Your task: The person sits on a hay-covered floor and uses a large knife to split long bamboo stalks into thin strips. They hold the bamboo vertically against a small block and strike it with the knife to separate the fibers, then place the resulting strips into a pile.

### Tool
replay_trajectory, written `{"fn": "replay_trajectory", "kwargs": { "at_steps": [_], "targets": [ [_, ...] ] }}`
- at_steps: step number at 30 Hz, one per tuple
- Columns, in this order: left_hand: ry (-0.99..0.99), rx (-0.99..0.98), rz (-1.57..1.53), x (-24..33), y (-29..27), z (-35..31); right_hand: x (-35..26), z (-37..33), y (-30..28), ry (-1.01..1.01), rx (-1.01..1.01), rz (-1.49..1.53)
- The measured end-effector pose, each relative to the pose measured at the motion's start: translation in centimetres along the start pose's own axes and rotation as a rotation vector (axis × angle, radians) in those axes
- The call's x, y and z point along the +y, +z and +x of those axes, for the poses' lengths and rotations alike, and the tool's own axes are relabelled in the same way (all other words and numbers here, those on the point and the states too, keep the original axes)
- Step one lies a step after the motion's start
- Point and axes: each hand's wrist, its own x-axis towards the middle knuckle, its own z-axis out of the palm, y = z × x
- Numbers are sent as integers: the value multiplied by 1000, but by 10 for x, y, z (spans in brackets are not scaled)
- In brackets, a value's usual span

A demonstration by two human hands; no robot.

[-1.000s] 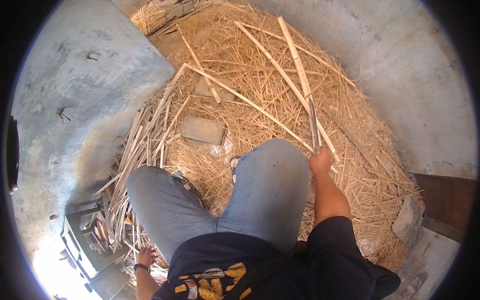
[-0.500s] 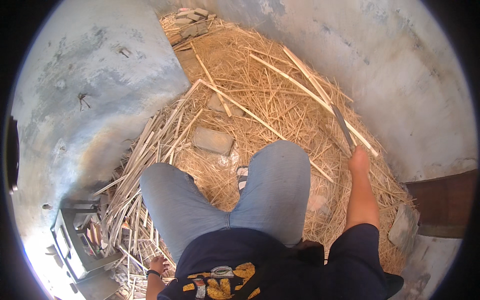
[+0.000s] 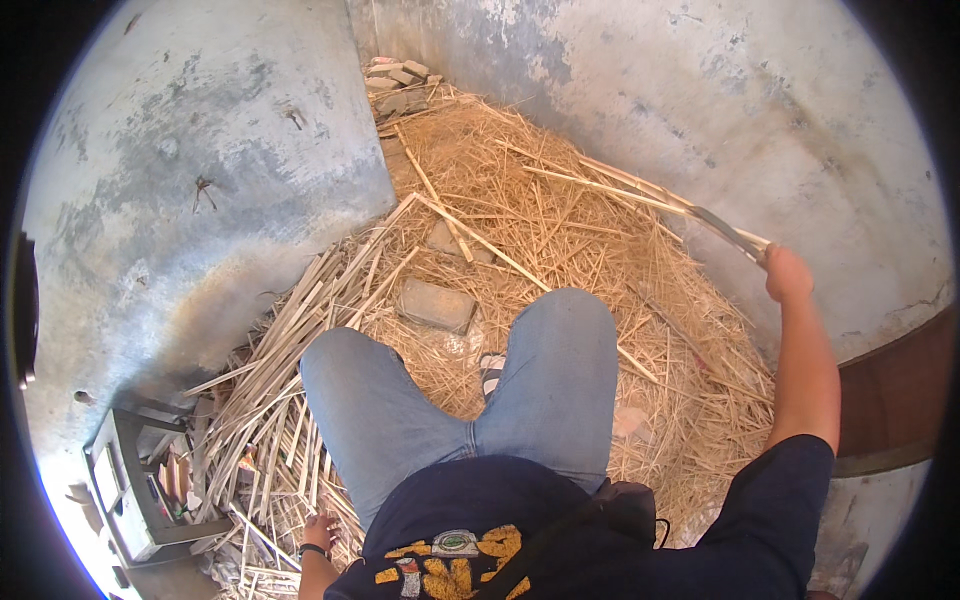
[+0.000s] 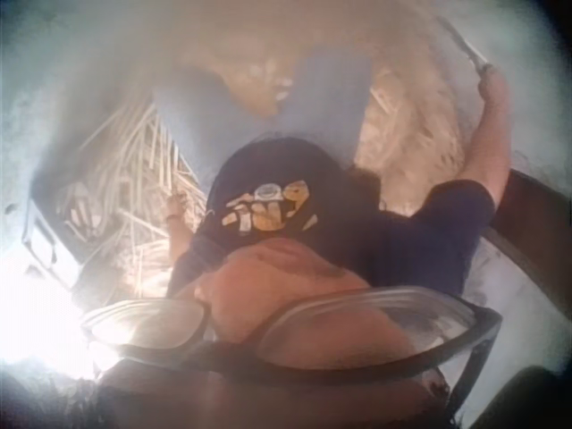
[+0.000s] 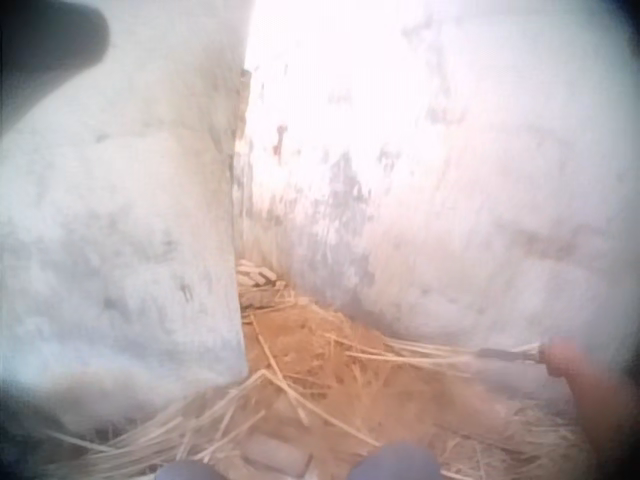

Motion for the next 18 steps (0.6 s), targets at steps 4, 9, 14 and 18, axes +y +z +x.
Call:
{"fn": "replay_trajectory", "kwargs": {
  "at_steps": [4,9,14,18],
  "targets": [
    [-108,-28,-49,-30,3,5,11,-5,-44,-65,32,-48],
    [-241,-67,33,-47,13,-6,35,3,-29,-134,-85,53],
    [-242,-62,-67,-43,16,-7,13,-43,16,-118,-374,512],
    [-220,-71,-113,-31,15,-5,-46,-107,51,68,-580,966]
  ]
}}
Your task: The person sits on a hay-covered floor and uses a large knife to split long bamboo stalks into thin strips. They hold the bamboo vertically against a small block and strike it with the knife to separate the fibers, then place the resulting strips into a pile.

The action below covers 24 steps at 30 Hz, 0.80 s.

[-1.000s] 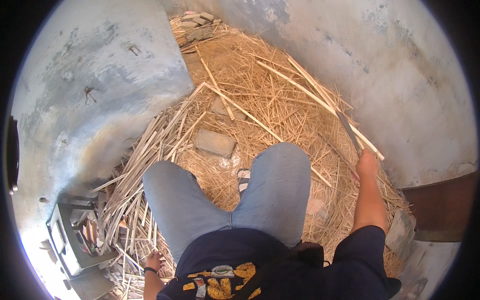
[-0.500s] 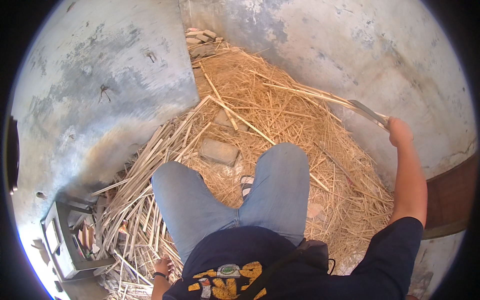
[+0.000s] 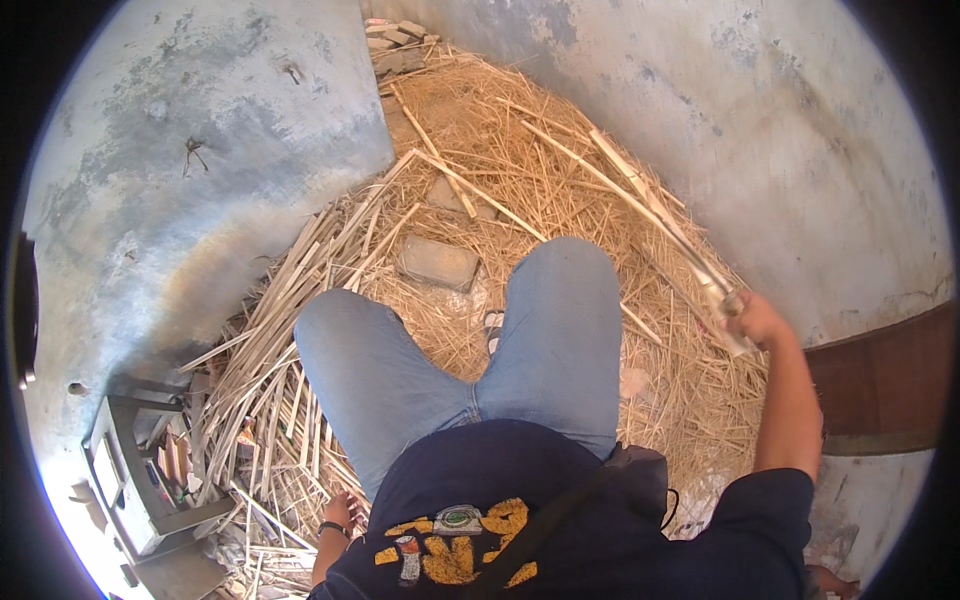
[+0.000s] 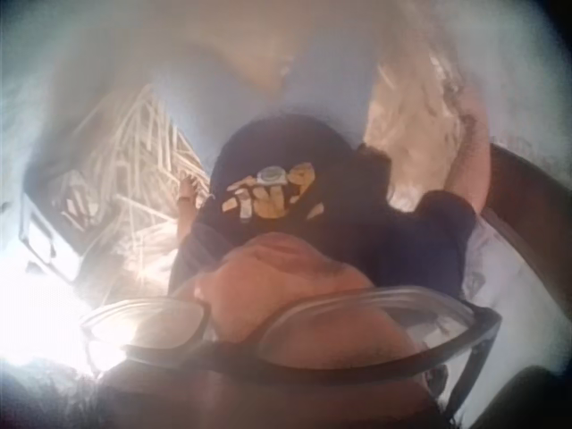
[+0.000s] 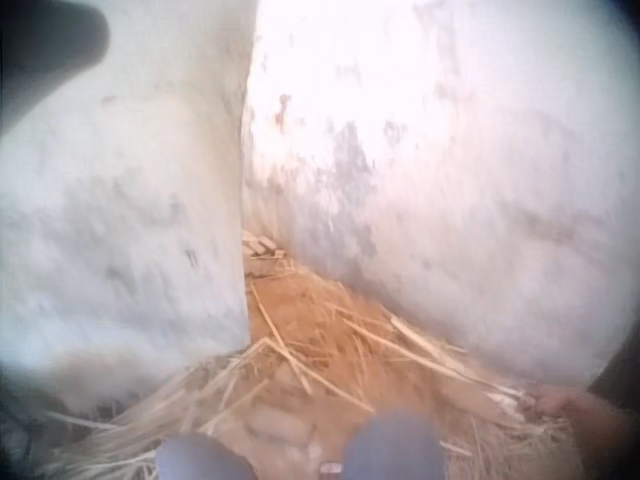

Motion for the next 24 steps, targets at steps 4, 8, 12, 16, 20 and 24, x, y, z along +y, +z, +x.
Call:
{"fn": "replay_trajectory", "kwargs": {
  "at_steps": [4,8,12,16,20,24],
  "targets": [
    [11,-5,14,18,-8,1,38,0,60,89,-73,192],
    [86,60,21,42,-18,0,47,-4,83,-14,-91,354],
    [329,161,-68,74,-12,-9,39,-9,68,-149,-78,367],
    [673,203,-75,158,19,-41,20,-17,38,-273,-15,528],
    [993,151,-10,254,63,-101,-27,-29,-5,-291,54,710],
    [1264,-23,2,321,110,-160,-61,-31,-54,-405,78,912]
  ]
}}
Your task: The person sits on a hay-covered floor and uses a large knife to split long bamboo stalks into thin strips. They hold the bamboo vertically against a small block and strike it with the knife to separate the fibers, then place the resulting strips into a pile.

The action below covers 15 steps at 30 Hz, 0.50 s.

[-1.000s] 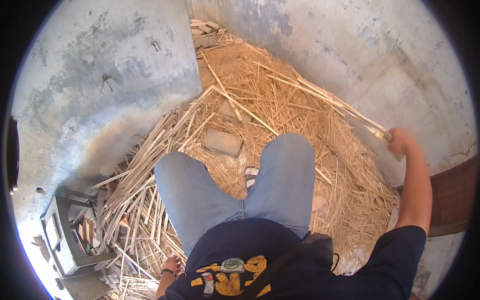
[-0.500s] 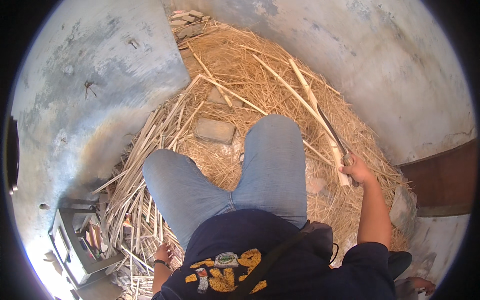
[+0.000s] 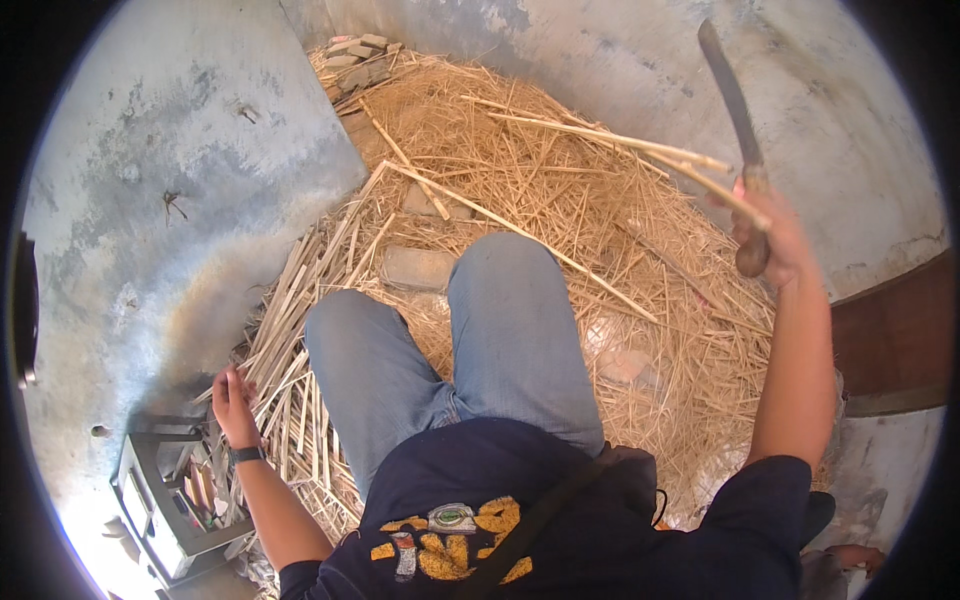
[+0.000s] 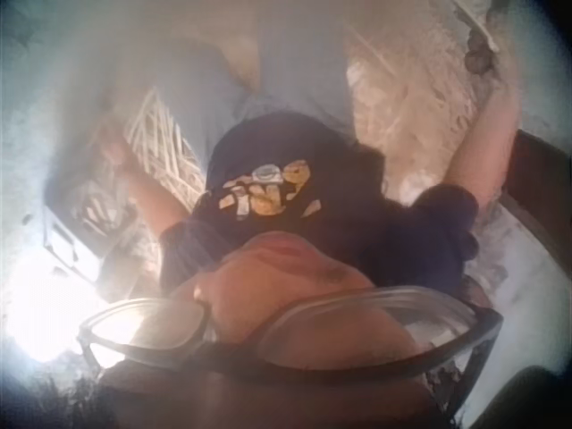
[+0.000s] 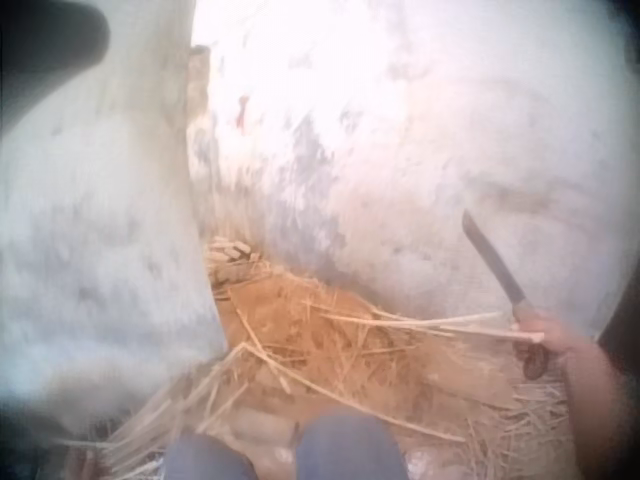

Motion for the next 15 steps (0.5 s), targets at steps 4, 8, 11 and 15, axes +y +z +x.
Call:
{"fn": "replay_trajectory", "kwargs": {
  "at_steps": [4,8,11,15],
  "targets": [
    [210,-166,23,57,65,18,-55,16,-5,-20,-20,62],
    [456,-419,-117,137,159,15,-77,37,47,-46,-35,204],
    [770,-575,20,196,241,-6,-81,33,97,-1,-36,255],
    [1063,-653,34,259,319,-58,-64,38,151,60,-92,243]
  ]
}}
